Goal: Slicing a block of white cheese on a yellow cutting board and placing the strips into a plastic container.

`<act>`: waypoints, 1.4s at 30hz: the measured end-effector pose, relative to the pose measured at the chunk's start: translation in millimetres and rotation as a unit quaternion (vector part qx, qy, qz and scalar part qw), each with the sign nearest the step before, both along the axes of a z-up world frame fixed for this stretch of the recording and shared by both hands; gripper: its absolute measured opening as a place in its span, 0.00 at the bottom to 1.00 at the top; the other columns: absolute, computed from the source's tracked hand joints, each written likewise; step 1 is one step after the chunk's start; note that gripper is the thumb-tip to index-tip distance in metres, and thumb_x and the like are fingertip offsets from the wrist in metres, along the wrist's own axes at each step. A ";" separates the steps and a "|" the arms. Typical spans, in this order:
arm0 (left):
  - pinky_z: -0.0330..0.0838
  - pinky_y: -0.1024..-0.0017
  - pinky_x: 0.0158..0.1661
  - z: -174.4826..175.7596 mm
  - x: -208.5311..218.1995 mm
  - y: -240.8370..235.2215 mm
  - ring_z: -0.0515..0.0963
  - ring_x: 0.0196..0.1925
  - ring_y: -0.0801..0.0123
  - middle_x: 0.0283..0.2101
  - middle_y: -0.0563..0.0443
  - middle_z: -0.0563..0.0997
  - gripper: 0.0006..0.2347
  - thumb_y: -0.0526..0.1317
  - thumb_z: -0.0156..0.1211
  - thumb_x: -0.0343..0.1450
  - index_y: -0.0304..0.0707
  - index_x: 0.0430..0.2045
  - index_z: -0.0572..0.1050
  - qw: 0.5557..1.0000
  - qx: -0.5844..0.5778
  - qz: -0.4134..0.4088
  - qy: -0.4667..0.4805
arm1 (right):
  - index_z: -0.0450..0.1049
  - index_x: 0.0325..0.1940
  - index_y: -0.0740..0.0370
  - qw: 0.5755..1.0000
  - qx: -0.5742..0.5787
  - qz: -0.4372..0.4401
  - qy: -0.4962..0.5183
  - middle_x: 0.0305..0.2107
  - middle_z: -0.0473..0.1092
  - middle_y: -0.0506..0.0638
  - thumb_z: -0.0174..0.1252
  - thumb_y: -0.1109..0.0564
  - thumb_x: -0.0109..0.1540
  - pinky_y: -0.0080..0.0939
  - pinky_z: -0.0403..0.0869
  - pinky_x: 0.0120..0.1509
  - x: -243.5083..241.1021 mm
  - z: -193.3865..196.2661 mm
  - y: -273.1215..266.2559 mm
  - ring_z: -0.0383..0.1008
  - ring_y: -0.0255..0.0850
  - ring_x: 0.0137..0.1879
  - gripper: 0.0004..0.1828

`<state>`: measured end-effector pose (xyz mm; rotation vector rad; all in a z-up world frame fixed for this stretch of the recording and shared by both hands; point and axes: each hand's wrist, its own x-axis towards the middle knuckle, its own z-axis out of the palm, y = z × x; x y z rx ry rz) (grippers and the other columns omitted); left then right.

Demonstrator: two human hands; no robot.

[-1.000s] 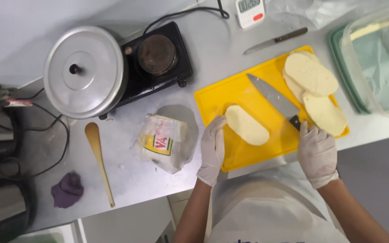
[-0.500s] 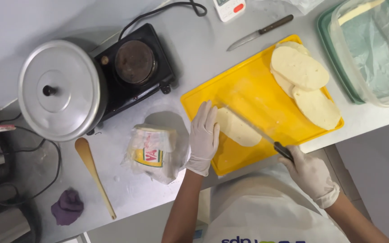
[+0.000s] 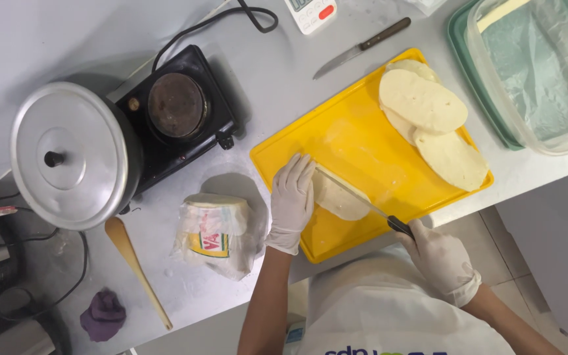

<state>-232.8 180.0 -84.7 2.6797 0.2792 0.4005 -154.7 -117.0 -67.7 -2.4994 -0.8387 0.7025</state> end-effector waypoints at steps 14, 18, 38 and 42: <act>0.65 0.57 0.66 -8.6 -3.0 -0.8 0.71 0.69 0.53 0.64 0.45 0.73 0.17 0.30 0.56 0.73 0.36 0.57 0.73 0.999 -0.038 0.014 -0.022 | 0.66 0.31 0.60 0.999 -0.024 0.015 -0.017 0.11 0.67 0.58 0.55 0.43 0.63 0.57 0.70 0.25 0.1 2.3 4.7 0.71 0.58 0.19 0.18; 0.65 0.57 0.66 -12.5 -3.5 0.7 0.72 0.69 0.54 0.63 0.46 0.74 0.16 0.30 0.56 0.73 0.37 0.56 0.73 0.998 -0.051 0.014 -0.033 | 0.65 0.32 0.60 0.998 -0.045 0.026 -0.035 0.10 0.66 0.58 0.56 0.42 0.63 0.57 0.69 0.24 -3.9 -6.8 2.2 0.70 0.58 0.18 0.19; 0.66 0.58 0.66 -10.1 -9.5 6.0 0.73 0.67 0.54 0.61 0.47 0.76 0.16 0.28 0.56 0.72 0.37 0.54 0.74 0.994 -0.091 0.018 -0.055 | 0.66 0.37 0.58 0.995 -0.070 0.014 -0.074 0.15 0.70 0.54 0.56 0.42 0.63 0.53 0.71 0.23 -13.5 -8.4 6.2 0.73 0.53 0.20 0.18; 0.65 0.58 0.66 -9.8 -7.4 6.9 0.73 0.67 0.54 0.62 0.46 0.76 0.18 0.28 0.56 0.70 0.37 0.55 0.74 0.996 -0.081 0.009 -0.045 | 0.67 0.36 0.57 0.997 -0.077 0.004 -0.025 0.15 0.70 0.56 0.56 0.42 0.62 0.56 0.71 0.25 -8.7 -7.1 5.3 0.72 0.56 0.20 0.17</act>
